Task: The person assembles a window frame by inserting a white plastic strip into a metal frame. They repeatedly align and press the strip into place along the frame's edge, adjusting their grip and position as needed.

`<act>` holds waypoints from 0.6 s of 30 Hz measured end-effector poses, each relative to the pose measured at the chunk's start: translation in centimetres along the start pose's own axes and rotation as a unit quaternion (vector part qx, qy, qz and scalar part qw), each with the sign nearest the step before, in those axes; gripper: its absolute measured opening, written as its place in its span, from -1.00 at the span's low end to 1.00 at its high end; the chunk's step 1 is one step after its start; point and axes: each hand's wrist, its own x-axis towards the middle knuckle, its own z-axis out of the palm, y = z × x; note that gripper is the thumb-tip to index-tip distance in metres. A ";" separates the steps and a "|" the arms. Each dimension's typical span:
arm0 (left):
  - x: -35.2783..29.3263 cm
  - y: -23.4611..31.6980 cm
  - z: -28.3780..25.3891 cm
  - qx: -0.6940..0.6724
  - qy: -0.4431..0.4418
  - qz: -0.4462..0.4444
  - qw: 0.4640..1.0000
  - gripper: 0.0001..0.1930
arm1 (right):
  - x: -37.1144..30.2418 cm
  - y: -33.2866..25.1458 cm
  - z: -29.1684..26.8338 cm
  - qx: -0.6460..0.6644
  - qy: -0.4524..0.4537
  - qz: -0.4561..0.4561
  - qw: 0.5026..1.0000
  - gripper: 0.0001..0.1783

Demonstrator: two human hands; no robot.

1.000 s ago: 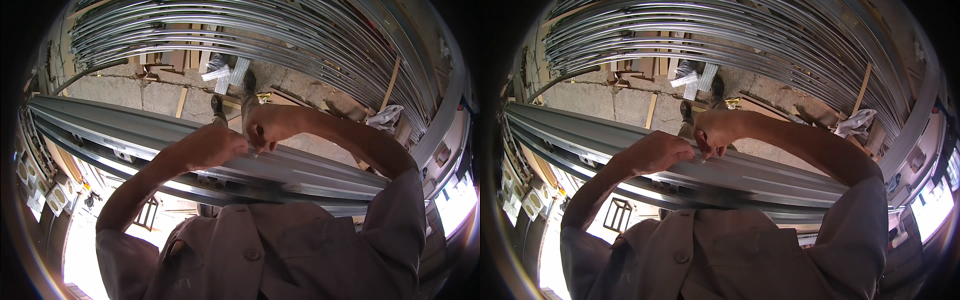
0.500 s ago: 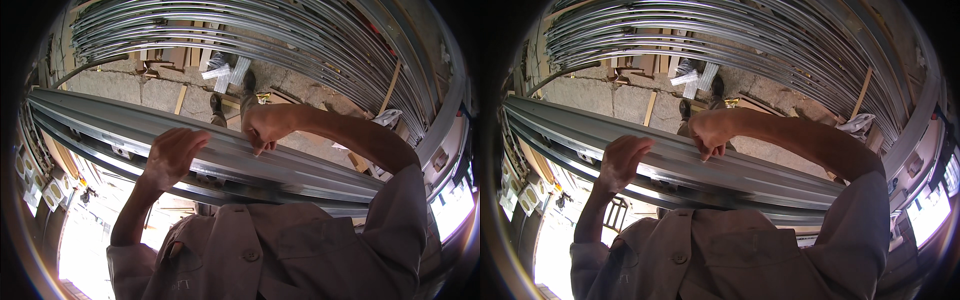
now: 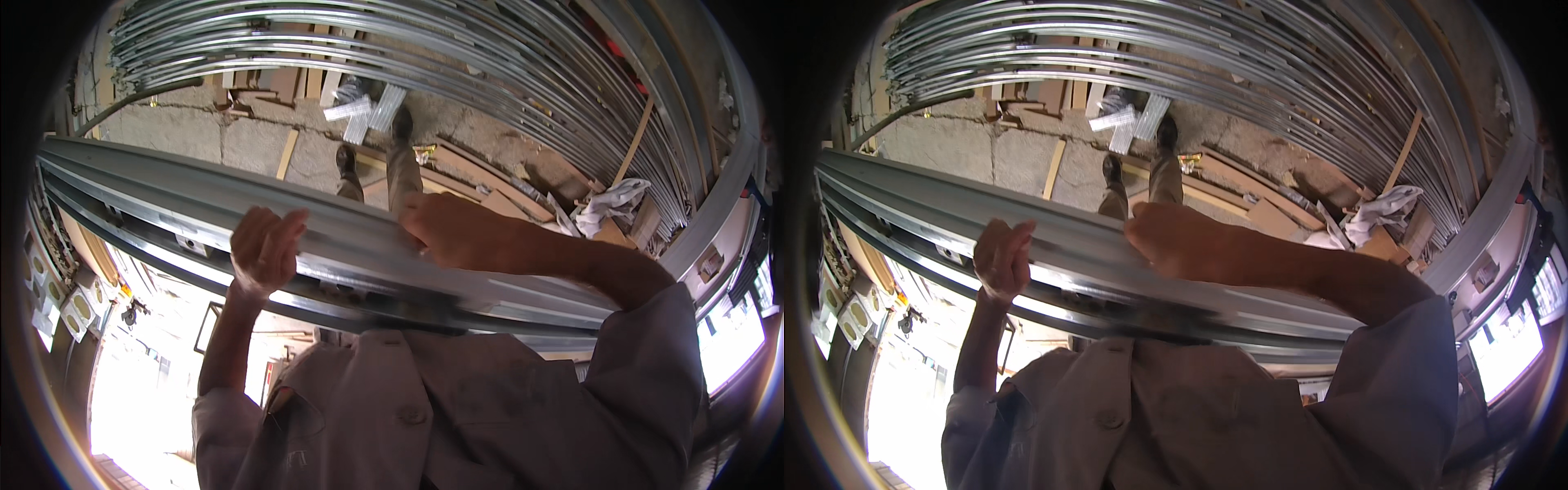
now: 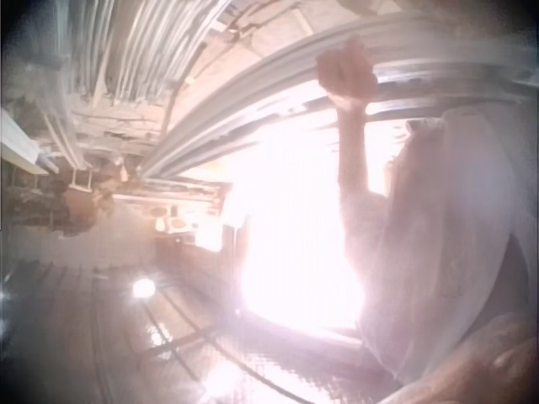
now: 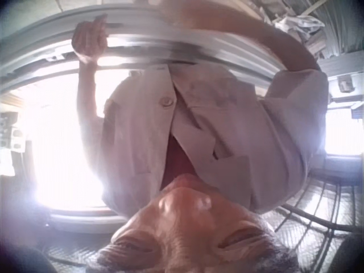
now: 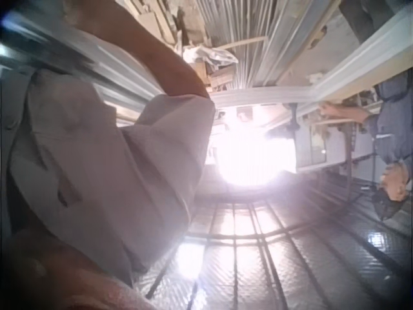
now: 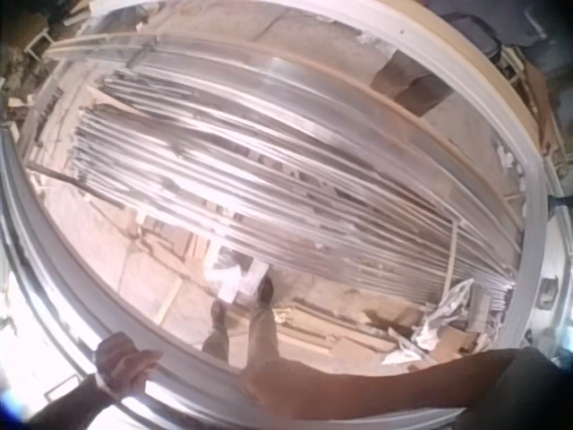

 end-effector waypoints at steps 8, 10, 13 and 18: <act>0.1 0.2 0.1 -0.013 0.012 -0.001 1.000 -0.81 | 0.1 1.9 -1.7 0.150 -0.056 0.013 0.987 -0.88; 0.1 0.2 0.2 -0.012 0.016 -0.001 1.000 -0.82 | 0.1 1.6 -1.8 0.125 -0.051 0.006 0.991 -0.88; -0.1 0.2 0.1 -0.013 0.020 0.000 1.000 -0.83 | 0.3 1.3 -2.0 0.107 -0.057 -0.001 0.993 -0.87; -0.1 0.1 0.1 -0.008 0.018 0.005 1.000 -0.84 | 0.3 1.1 -2.3 0.094 -0.061 -0.001 0.994 -0.86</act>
